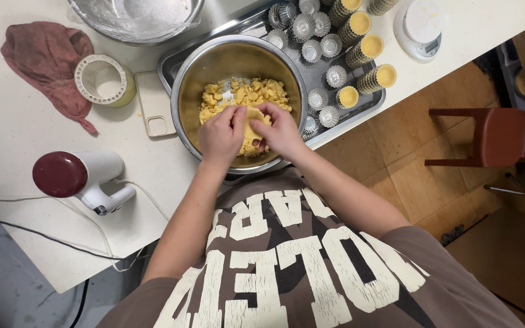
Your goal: The person repeatedly takes portions of yellow dough from a metal bowl, rolls them into balls, and presses them into small cupcake liners arranged on a tray. The filled liners are placed back into the tray as the process continues.
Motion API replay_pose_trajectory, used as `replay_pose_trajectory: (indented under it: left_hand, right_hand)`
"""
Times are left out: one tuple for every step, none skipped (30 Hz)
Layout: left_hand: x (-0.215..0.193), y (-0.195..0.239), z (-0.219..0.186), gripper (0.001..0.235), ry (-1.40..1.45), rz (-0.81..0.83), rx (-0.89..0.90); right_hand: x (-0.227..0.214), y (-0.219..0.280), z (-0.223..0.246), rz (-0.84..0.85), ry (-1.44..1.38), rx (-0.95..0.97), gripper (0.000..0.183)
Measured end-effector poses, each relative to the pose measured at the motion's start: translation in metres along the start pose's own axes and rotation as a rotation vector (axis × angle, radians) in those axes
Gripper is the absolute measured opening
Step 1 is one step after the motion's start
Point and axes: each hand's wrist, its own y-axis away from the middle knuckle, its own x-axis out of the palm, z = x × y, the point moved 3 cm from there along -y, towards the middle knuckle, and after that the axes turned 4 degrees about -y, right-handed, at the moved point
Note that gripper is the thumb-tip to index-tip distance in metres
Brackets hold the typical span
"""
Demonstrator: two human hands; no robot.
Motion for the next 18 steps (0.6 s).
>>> replay_pose_trajectory:
  left_hand:
    - [0.0, 0.001, -0.001, 0.028, 0.048, -0.029, 0.02]
    - [0.001, 0.003, -0.002, 0.027, 0.049, -0.053, 0.053]
    - [0.003, 0.004, -0.002, 0.027, 0.05, -0.078, 0.087]
    - [0.005, 0.006, -0.001, 0.027, 0.051, -0.103, 0.121]
    - [0.01, 0.007, 0.005, 0.029, 0.098, -0.048, 0.008]
    - [0.015, 0.008, 0.012, 0.032, 0.146, 0.009, -0.104]
    - [0.022, 0.01, 0.019, 0.036, 0.194, 0.069, -0.215]
    - [0.027, 0.011, 0.024, 0.034, 0.302, 0.05, -0.245]
    - [0.032, 0.01, 0.03, 0.033, 0.408, 0.03, -0.275]
    - [0.037, 0.009, 0.036, 0.031, 0.514, 0.009, -0.305]
    - [0.042, 0.007, 0.042, 0.033, 0.567, 0.051, -0.359]
    - [0.046, 0.005, 0.048, 0.034, 0.62, 0.093, -0.413]
    - [0.049, 0.004, 0.053, 0.035, 0.672, 0.136, -0.467]
    - [0.045, 0.003, 0.055, 0.03, 0.588, 0.121, -0.368]
    - [0.041, 0.002, 0.056, 0.031, 0.504, 0.107, -0.268]
    - [0.035, 0.001, 0.055, 0.038, 0.419, 0.093, -0.168]
    - [0.028, 0.002, 0.053, 0.032, 0.232, 0.018, -0.074]
    - [0.021, 0.003, 0.049, 0.027, 0.046, -0.055, 0.02]
  right_hand:
    - [0.0, 0.0, -0.001, -0.009, 0.038, -0.032, 0.024]
    - [-0.001, 0.0, -0.002, -0.018, 0.077, -0.065, 0.023]
    - [-0.001, -0.002, -0.004, -0.003, 0.066, -0.042, 0.023]
    - [-0.003, -0.003, -0.006, 0.012, 0.056, -0.019, 0.022]
    - [-0.005, -0.005, -0.007, 0.026, 0.044, 0.005, 0.021]
    - [-0.006, -0.006, -0.009, 0.06, -0.029, 0.041, 0.021]
    - [-0.008, -0.006, -0.01, 0.091, -0.104, 0.078, 0.021]
    - [-0.009, -0.006, -0.011, 0.122, -0.178, 0.114, 0.02]
    - [-0.009, -0.006, -0.012, 0.125, -0.2, 0.131, 0.021]
    - [-0.009, -0.006, -0.012, 0.127, -0.221, 0.147, 0.021]
    - [-0.01, -0.006, -0.012, 0.13, -0.242, 0.164, 0.022]
    - [-0.01, -0.006, -0.011, 0.129, -0.257, 0.168, 0.021]
    - [-0.011, -0.006, -0.011, 0.129, -0.272, 0.172, 0.021]
    - [-0.013, -0.007, -0.012, 0.128, -0.287, 0.177, 0.02]
    - [-0.016, -0.008, -0.013, 0.102, -0.223, 0.161, 0.021]
    - [-0.02, -0.01, -0.015, 0.076, -0.159, 0.145, 0.022]
    - [-0.024, -0.012, -0.018, 0.05, -0.096, 0.131, 0.024]
    - [-0.028, -0.014, -0.021, 0.034, -0.017, 0.097, 0.027]
